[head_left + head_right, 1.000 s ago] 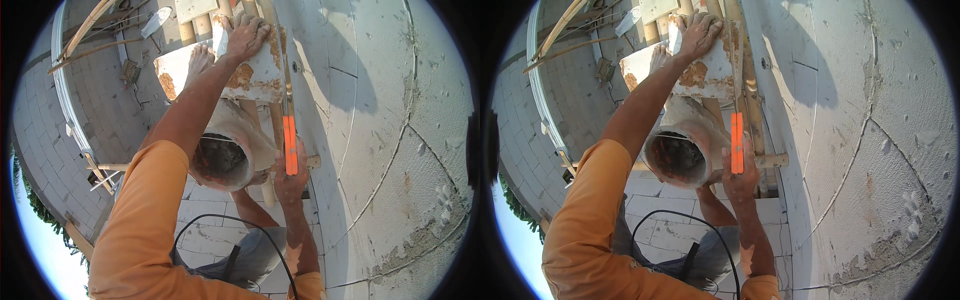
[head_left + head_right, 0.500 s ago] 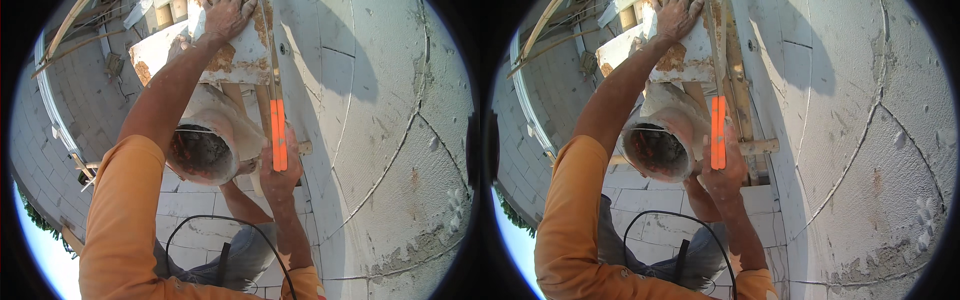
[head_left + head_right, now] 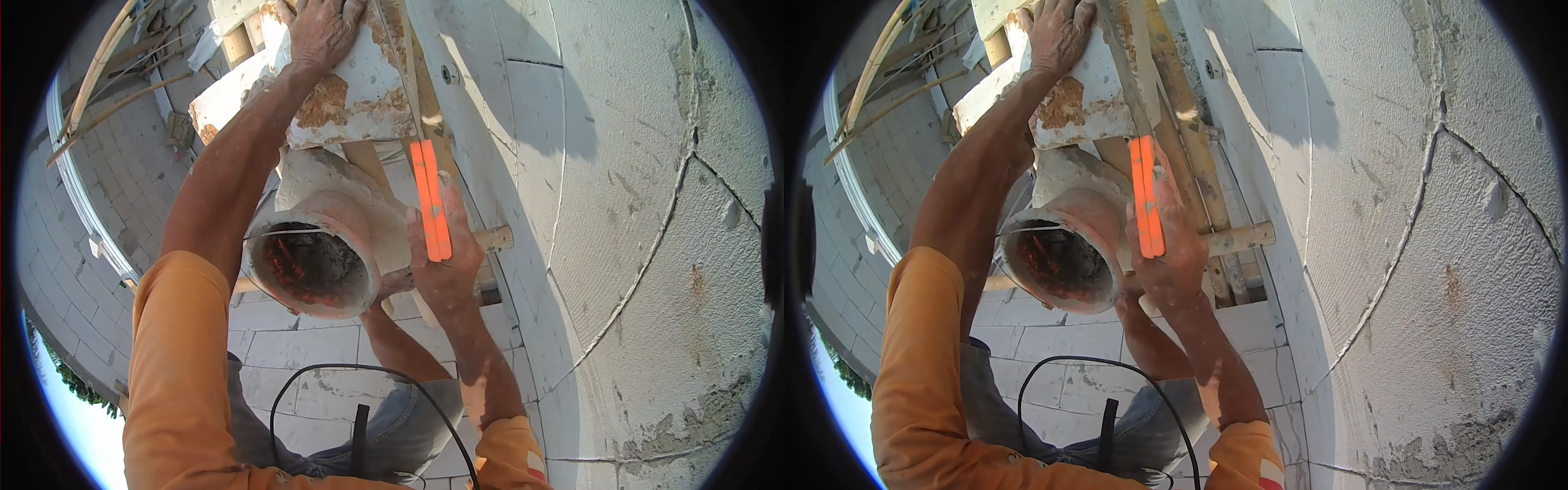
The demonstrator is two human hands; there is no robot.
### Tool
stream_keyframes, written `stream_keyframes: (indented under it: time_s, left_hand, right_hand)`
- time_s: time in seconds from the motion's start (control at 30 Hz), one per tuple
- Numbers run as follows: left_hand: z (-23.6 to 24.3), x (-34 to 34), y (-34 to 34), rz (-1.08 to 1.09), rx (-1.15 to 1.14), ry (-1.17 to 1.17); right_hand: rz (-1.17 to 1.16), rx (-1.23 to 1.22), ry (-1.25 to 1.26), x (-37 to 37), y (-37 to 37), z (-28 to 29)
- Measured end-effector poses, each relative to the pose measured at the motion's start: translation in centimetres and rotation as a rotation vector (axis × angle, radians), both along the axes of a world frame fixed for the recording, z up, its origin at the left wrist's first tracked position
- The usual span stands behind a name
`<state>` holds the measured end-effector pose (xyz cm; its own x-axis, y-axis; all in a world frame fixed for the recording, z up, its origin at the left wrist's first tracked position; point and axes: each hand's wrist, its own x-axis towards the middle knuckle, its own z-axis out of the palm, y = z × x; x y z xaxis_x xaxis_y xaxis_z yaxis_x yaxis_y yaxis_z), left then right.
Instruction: The person saws a light concrete block to size and then applies mortar from a bucket with a trowel before placing it onto the top of a wall.
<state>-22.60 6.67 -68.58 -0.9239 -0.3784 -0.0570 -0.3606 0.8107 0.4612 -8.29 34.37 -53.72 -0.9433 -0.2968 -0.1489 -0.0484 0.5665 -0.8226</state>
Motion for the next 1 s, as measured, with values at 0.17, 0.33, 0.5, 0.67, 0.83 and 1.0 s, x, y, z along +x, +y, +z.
stream_keyframes:
  time_s: [0.17,0.33,0.5,0.67,0.83,1.0]
  left_hand:
    - [-2.3,-0.1,-0.4,0.028,-0.118,0.071]
    - [-2.8,0.3,-1.4,-0.021,-0.171,0.062]
    - [-4.0,0.3,-1.3,0.003,-0.037,0.095]
    - [-5.0,0.6,-2.9,-0.035,-0.118,0.000]
    - [-6.4,0.3,-3.5,-0.240,-0.411,-0.006]
    - [-9.0,0.6,-7.2,-0.428,-1.007,-0.134]
  right_hand:
    - [0.033,-0.019,0.074,3.6,2.5,-1.2]
    - [0.005,-0.081,0.007,6.4,4.5,-0.8]
    - [0.047,-0.025,0.017,3.7,3.4,-1.1]
    - [0.030,-0.111,-0.035,6.7,5.8,-1.3]
    - [0.025,-0.059,0.001,7.7,5.8,-2.6]
    - [0.002,-0.071,0.083,7.9,5.4,-3.3]
